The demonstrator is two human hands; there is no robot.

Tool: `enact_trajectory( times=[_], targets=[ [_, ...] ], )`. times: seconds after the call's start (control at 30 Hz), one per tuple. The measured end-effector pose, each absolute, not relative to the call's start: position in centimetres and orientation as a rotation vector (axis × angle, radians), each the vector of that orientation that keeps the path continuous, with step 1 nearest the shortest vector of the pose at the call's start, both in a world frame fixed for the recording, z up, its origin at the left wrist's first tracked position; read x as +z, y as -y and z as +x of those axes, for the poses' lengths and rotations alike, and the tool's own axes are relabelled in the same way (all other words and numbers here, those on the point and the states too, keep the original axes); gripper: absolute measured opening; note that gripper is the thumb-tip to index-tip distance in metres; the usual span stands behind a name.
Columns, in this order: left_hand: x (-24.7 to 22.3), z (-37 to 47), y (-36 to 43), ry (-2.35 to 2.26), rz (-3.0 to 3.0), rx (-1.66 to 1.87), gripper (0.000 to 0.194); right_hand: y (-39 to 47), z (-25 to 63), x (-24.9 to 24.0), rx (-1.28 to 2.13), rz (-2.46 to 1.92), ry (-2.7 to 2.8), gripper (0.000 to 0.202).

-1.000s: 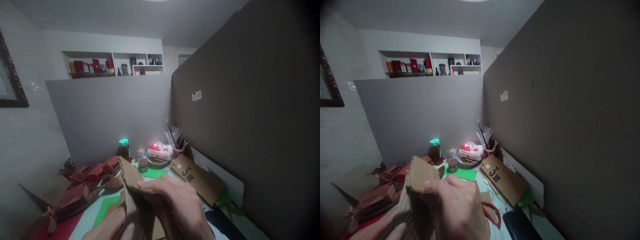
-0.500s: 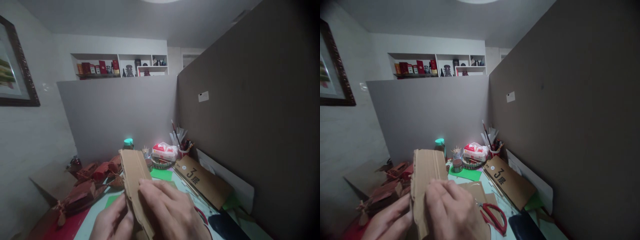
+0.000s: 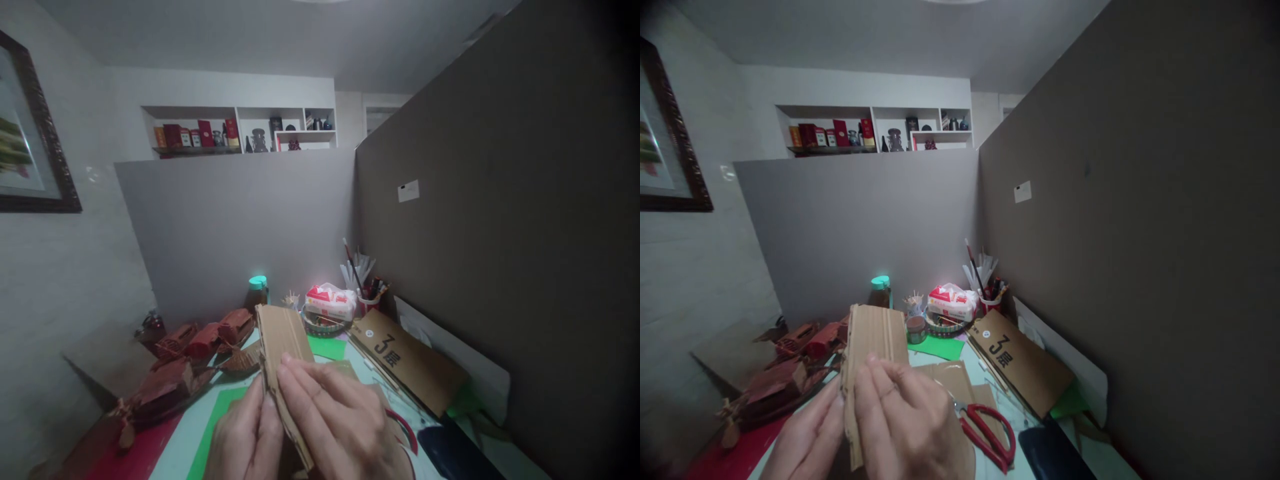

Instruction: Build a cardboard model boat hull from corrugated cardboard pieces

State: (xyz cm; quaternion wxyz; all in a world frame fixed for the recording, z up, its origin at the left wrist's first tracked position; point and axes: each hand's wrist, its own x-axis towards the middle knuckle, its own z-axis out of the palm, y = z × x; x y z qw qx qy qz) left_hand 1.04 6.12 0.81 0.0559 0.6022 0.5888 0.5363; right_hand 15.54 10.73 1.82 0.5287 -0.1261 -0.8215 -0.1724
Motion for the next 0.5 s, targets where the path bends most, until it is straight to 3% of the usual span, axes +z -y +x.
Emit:
enact_trajectory(
  times=[0.23, 0.5],
  targets=[
    [0.9, 1.3, -5.9, -1.769, 1.658, 1.578, 0.041, -10.5, 15.4, 2.8, -0.289, -0.325, 1.976, 0.030],
    [0.3, 1.1, -5.5, -1.781, 1.538, 1.637, 0.044, -10.4, 16.5, 4.4, 0.247, -0.358, 2.036, 0.032]
  ],
)
